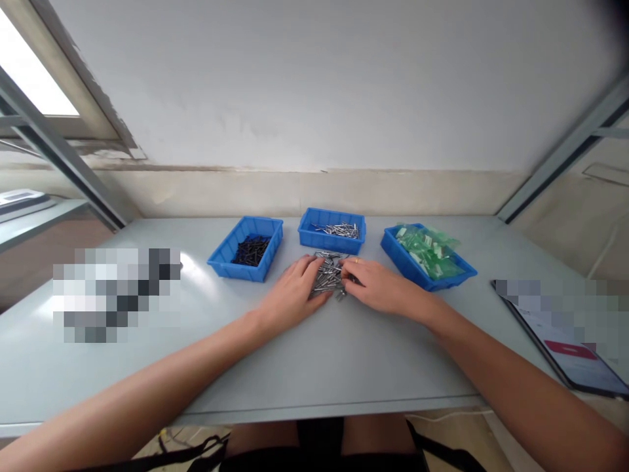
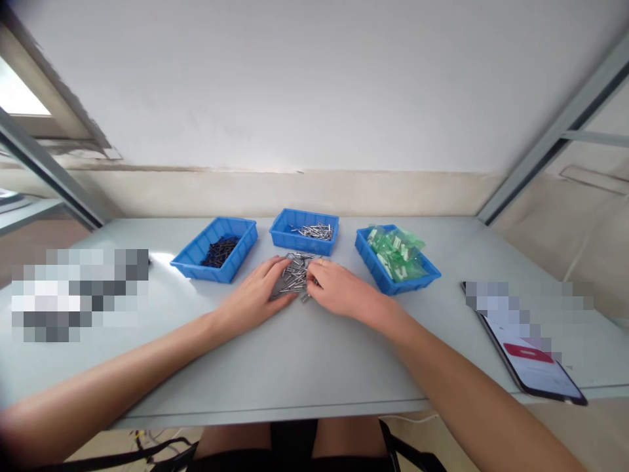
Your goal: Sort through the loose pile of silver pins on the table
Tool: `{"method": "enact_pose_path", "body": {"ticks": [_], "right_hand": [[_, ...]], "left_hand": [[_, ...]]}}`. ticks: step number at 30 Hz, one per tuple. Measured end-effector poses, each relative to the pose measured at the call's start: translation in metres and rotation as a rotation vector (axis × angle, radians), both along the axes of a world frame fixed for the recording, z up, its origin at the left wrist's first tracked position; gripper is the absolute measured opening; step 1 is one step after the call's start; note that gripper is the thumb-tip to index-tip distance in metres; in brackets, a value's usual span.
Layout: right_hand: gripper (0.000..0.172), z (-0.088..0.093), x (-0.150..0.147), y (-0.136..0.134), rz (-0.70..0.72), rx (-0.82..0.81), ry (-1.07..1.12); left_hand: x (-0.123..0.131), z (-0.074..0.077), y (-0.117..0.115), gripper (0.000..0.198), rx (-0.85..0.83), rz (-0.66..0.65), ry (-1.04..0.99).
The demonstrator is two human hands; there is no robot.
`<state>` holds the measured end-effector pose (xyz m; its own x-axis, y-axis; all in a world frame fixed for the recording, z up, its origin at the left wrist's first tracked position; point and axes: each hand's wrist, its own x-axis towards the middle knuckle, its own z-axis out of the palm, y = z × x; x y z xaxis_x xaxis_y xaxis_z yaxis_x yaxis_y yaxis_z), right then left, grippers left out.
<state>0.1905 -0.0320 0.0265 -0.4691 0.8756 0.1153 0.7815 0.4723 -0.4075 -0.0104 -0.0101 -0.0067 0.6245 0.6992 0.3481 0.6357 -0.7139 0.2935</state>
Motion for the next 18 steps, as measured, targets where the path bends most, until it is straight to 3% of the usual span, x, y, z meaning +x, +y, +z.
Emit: {"method": "enact_pose_path", "body": {"ticks": [7, 11, 18], "right_hand": [[0.013, 0.011, 0.005, -0.001, -0.062, 0.097, 0.049], [0.014, 0.019, 0.003, -0.008, -0.074, 0.089, 0.049], [0.008, 0.020, -0.004, -0.016, 0.056, 0.128, 0.044]], "left_hand": [[-0.008, 0.019, -0.003, 0.062, 0.010, -0.023, -0.052], [-0.009, 0.031, -0.006, 0.047, -0.035, -0.025, -0.136], [-0.010, 0.040, -0.009, 0.021, -0.134, -0.024, -0.195]]}}
